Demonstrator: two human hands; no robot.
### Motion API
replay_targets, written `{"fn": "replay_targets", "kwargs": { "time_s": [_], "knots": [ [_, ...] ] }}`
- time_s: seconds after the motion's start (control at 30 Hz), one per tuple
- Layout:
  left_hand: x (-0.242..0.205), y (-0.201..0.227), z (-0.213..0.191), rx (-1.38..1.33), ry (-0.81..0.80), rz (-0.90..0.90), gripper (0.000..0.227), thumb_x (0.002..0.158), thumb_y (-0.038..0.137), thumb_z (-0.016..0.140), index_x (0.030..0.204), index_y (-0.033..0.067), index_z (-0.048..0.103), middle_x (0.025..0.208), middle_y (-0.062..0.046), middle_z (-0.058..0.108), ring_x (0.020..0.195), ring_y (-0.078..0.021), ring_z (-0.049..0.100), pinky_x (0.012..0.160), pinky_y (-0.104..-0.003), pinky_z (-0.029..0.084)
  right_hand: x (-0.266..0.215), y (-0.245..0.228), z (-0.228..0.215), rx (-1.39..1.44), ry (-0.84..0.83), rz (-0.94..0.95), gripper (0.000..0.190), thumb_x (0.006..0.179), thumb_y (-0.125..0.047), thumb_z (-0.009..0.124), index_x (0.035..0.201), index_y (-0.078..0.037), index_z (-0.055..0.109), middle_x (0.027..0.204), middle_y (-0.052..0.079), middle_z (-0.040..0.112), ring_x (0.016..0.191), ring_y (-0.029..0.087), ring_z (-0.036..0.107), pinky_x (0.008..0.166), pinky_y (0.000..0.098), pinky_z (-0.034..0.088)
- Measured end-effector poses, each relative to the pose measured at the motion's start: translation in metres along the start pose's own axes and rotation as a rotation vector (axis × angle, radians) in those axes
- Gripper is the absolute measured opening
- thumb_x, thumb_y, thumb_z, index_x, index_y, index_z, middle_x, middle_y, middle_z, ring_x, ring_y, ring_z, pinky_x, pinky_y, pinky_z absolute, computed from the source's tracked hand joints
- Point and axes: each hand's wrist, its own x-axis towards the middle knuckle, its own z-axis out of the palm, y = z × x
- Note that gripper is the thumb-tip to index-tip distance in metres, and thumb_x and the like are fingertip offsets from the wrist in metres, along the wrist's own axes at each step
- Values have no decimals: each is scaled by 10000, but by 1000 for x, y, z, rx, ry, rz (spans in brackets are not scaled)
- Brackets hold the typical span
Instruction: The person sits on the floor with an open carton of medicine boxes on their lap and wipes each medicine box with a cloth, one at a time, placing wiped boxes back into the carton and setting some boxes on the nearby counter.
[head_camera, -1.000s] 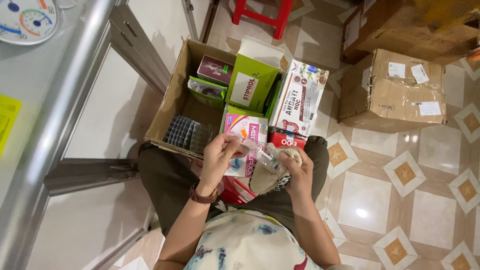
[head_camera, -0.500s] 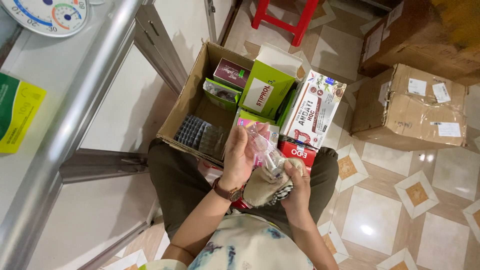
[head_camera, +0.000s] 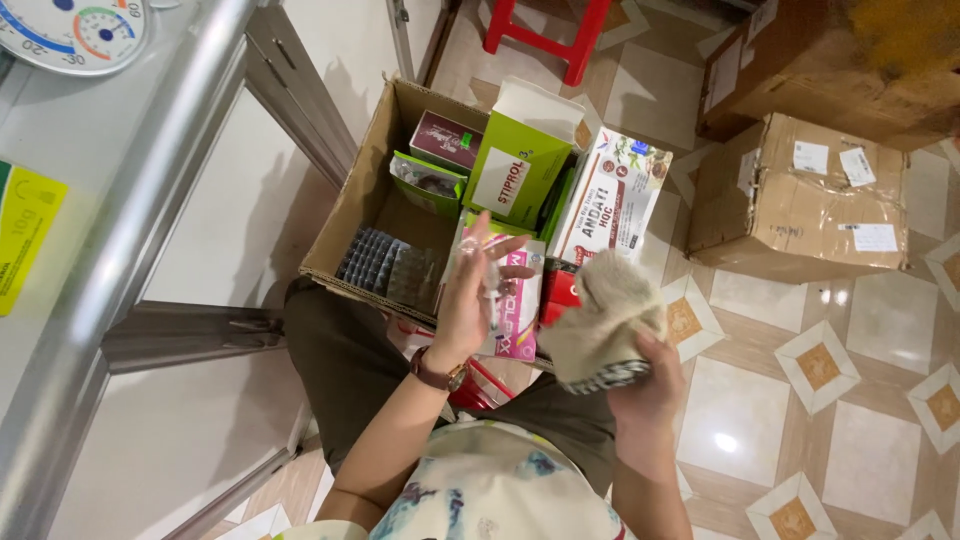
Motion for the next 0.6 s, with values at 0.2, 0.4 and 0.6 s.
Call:
{"fn": "replay_targets", "kwargs": {
  "time_s": [0.2, 0.4, 0.6],
  "knots": [
    [-18, -9, 18, 396, -177, 83, 657, 1114, 443, 439, 1659, 163, 204, 1615, -175, 395, 1431, -286, 450, 1156, -399, 442, 9, 46, 77, -1236, -146, -593, 621, 911, -223, 642, 1482, -16, 511, 1577, 247, 439, 1407, 478, 463, 1152, 559, 408],
    [-12, 25, 26, -208, -183, -59, 621, 1127, 441, 319, 1679, 207, 159, 1714, -145, 264, 1592, -280, 274, 1273, -434, 321, -3, 62, 76, -1283, -354, -891, 537, 832, -165, 688, 1342, -15, 615, 1552, 250, 427, 1388, 545, 473, 1146, 588, 438],
    [5, 22, 8, -295, -179, -71, 654, 1083, 515, 365, 1647, 211, 233, 1537, -103, 441, 1433, -225, 444, 1190, -526, 438, -21, 69, 0, -1196, -219, -697, 384, 852, -121, 686, 1219, -8, 696, 1290, 165, 694, 1096, 369, 709, 951, 475, 581]
  ]
}}
